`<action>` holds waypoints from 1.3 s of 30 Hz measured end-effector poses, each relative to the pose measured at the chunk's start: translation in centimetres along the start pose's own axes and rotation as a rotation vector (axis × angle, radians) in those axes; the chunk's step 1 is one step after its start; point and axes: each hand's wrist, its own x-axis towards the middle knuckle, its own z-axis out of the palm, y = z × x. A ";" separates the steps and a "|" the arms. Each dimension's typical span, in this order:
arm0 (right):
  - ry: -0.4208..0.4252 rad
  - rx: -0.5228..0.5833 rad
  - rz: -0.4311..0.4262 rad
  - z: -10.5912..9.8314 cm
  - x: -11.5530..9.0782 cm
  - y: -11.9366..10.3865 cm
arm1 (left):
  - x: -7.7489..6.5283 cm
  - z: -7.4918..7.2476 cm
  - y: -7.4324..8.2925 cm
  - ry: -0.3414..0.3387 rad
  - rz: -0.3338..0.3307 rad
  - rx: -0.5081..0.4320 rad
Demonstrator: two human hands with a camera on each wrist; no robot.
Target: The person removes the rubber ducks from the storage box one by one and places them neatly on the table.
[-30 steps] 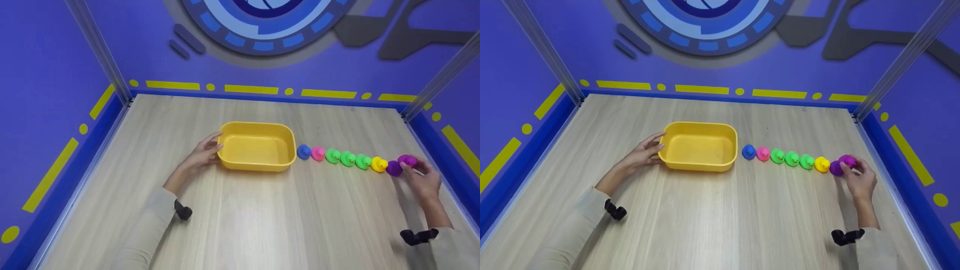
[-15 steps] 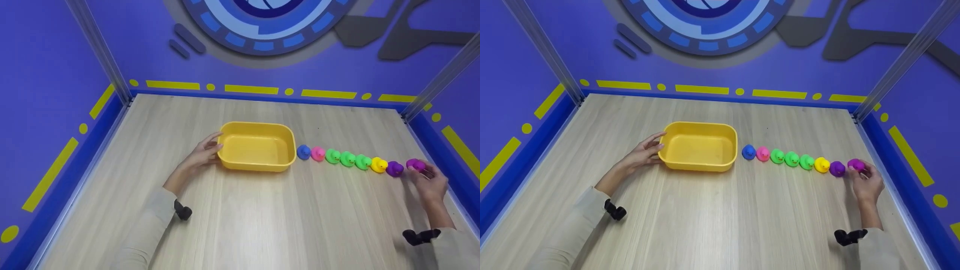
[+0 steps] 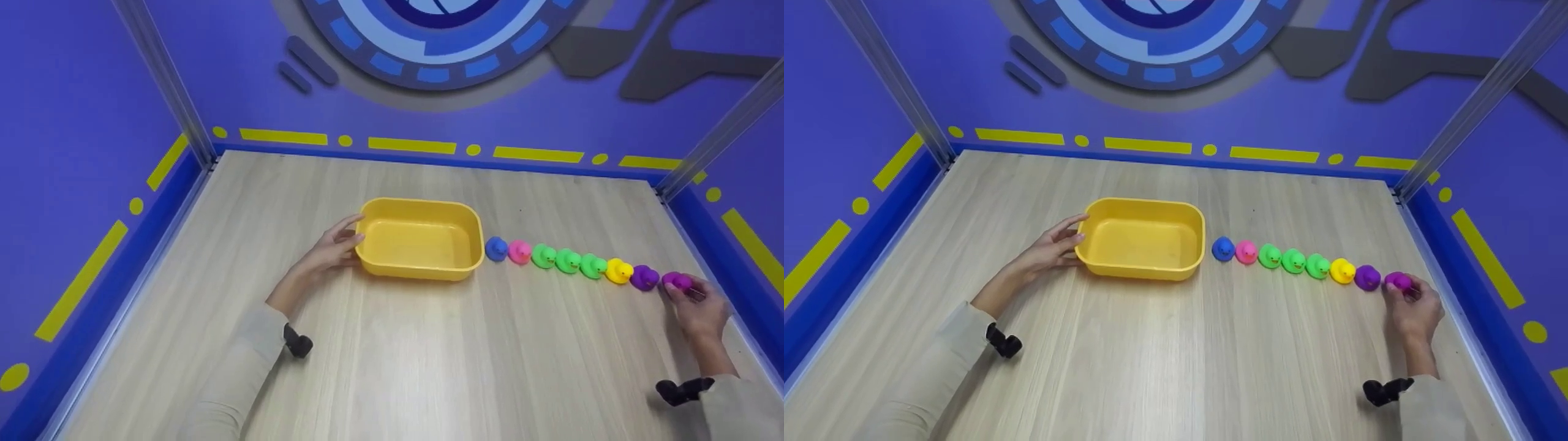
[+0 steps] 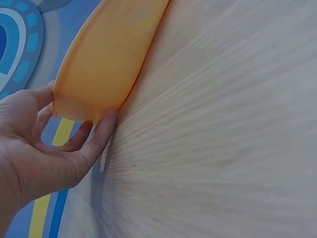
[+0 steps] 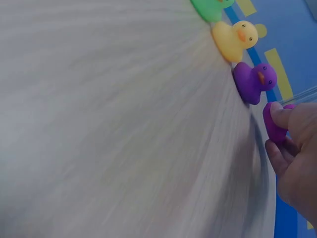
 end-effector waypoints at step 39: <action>-0.288 -0.149 -0.206 -2.5 -0.4 0.4 | 0.0 0.2 0.6 0.012 -0.036 0.060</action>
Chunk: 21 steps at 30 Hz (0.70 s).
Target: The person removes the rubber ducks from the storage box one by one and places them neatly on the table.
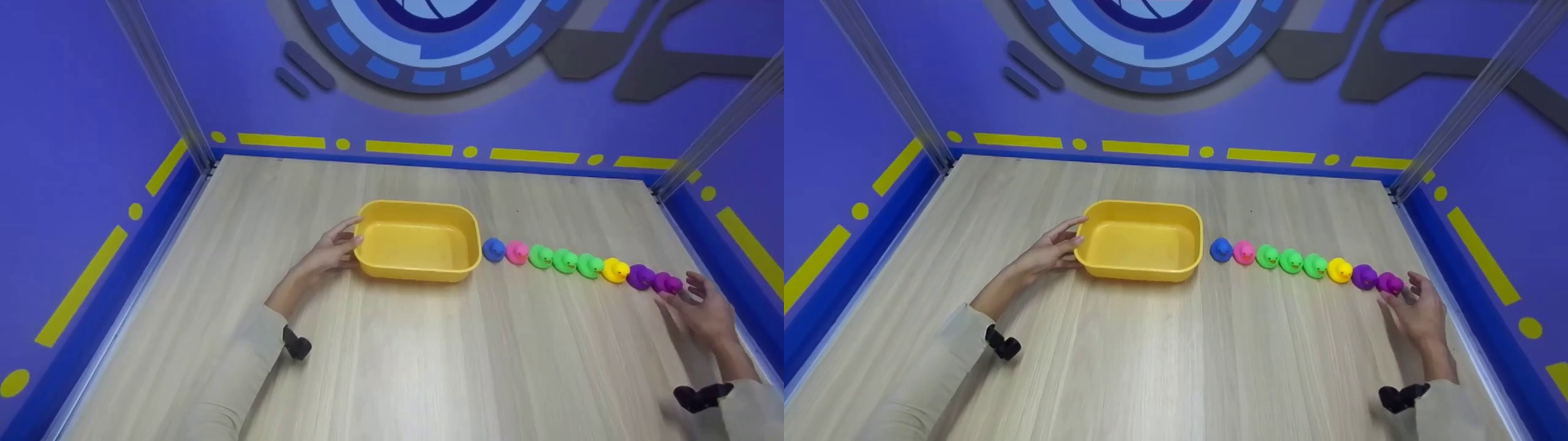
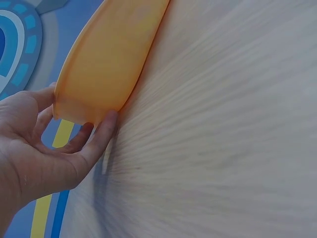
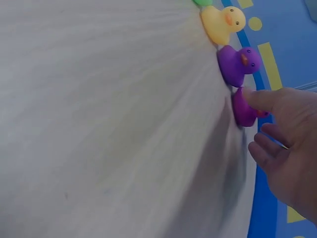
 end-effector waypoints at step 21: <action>0.103 -0.243 -0.236 -4.0 1.5 -7.8 | 1.0 -1.0 3.1 -0.095 -0.034 0.224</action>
